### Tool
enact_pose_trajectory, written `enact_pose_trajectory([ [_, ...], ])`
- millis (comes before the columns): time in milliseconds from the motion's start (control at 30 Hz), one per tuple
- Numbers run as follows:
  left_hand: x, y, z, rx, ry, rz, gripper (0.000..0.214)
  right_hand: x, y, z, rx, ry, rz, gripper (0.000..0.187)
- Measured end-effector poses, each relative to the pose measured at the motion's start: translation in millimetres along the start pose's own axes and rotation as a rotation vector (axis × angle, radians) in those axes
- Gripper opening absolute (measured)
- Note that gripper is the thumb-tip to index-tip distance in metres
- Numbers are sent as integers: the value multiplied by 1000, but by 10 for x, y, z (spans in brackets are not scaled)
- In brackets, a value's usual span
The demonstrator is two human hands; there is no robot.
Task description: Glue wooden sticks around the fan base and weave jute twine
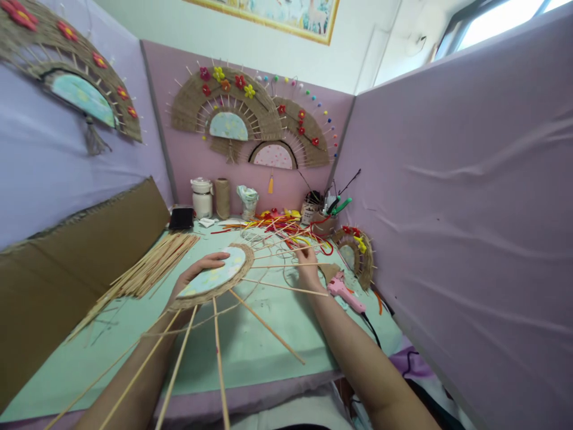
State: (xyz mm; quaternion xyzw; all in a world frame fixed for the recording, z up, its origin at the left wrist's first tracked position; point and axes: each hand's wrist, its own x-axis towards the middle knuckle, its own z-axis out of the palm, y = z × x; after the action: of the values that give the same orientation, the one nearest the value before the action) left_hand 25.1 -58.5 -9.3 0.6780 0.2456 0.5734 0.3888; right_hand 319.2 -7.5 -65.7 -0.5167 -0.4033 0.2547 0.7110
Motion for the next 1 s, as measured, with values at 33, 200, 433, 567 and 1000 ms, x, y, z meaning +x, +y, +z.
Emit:
enact_pose_trajectory([
  [33, -5, -3, 4, 3, 8, -3, 38, 27, -10, -33, 31, 105, -8, 29],
  [200, 3, -9, 3, 91, -54, -3, 36, 73, -125, -109, 135, 131, 4, 26],
  [433, -17, -22, 71, 136, -87, -20, 35, -253, -354, 65, 259, -643, 329, 27],
  [567, -33, -37, 98, 139, -109, -5, 37, -348, -496, 66, 297, -737, 434, 26],
  [1000, -13, -47, 133, 174, -171, 6, 33, -336, -467, 33, 440, -748, 494, 27],
])
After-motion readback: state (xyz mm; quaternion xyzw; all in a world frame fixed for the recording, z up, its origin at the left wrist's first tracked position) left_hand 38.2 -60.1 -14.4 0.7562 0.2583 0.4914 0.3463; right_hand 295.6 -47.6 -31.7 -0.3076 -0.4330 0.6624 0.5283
